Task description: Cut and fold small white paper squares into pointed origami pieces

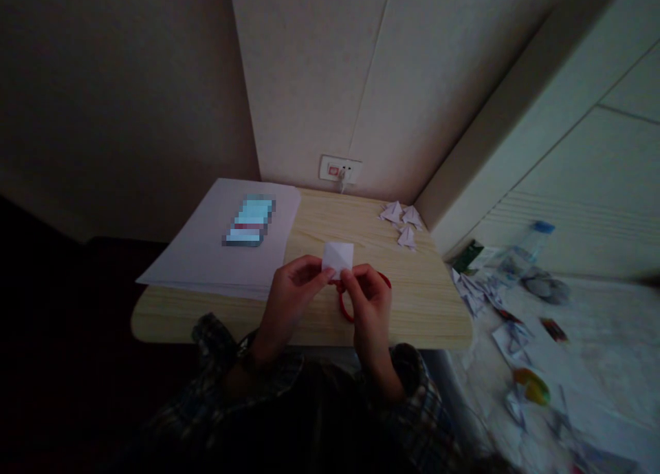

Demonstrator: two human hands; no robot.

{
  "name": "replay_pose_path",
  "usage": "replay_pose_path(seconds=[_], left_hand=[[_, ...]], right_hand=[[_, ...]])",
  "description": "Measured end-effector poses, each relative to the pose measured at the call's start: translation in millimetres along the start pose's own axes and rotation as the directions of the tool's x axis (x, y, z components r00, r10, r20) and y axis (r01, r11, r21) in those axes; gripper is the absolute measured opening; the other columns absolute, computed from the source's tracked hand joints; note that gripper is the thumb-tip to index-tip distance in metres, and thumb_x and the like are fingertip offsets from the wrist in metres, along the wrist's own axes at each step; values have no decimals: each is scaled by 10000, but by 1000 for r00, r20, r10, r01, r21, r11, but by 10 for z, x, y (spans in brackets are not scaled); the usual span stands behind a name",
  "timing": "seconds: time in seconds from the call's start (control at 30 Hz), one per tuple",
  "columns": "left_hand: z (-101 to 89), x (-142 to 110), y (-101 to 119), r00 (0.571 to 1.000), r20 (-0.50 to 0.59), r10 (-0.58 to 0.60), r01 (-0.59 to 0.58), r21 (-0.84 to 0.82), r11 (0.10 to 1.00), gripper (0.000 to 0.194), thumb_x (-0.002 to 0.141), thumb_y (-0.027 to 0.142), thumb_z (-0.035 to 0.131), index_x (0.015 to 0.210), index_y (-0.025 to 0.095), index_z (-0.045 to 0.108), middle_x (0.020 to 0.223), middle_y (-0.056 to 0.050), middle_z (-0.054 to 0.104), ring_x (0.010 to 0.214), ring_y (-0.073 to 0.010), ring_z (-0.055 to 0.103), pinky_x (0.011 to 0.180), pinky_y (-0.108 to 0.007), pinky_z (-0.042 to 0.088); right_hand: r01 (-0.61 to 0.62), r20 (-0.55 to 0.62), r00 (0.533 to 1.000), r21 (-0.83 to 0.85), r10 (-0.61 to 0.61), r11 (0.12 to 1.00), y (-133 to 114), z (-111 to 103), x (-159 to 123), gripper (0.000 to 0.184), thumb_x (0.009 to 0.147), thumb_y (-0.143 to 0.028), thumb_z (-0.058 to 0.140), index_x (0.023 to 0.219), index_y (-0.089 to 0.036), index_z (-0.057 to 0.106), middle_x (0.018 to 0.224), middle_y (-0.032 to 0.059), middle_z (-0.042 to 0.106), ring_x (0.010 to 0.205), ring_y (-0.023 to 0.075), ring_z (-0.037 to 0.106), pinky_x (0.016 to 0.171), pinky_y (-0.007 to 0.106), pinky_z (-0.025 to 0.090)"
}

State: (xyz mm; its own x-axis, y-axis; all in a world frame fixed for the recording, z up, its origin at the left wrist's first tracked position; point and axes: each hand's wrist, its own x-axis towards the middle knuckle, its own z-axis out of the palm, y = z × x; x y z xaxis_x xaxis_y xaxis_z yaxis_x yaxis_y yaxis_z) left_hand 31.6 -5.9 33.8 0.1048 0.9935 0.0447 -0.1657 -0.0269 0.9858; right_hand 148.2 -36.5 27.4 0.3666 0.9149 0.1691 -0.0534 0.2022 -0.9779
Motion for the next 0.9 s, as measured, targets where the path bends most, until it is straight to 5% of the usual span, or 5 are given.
replay_pose_path(seconds=[0.17,0.4,0.6,0.9], left_hand=[[-9,98,-208,1000,3,-1,1,22,1000,303,771,437,807,751,171,663,707,-4,712,731,-187,696,803,-344,579],[-63,137,-326,997,81,-8,1,92,996,284,970,349,647,1178,156,655,1176,-86,692,983,-227,695,854,-439,594],[-100,170,-419,993,118,-4,-11,121,993,349,967,343,650,1268,169,620,1267,-105,658,1057,-254,680,884,-467,591],[-142,171,-508,980,199,14,-38,118,992,357,968,343,648,1279,172,614,1280,-107,652,1065,-256,678,885,-468,592]], right_hand=[[10,-5,1000,-28,-10,1000,236,14,74,253,807,-425,704,702,-217,604,623,-31,630,627,162,610,627,280,498],[55,39,998,-101,-52,993,352,33,109,238,851,-453,666,762,-241,604,649,-45,619,644,168,602,633,284,481],[119,112,989,-187,-99,975,446,-14,112,315,935,-443,631,723,-211,603,622,-49,575,579,136,527,563,272,444],[175,203,971,-231,-129,957,546,-47,92,240,996,-364,617,1102,-155,669,1025,46,711,819,167,693,734,348,600]])
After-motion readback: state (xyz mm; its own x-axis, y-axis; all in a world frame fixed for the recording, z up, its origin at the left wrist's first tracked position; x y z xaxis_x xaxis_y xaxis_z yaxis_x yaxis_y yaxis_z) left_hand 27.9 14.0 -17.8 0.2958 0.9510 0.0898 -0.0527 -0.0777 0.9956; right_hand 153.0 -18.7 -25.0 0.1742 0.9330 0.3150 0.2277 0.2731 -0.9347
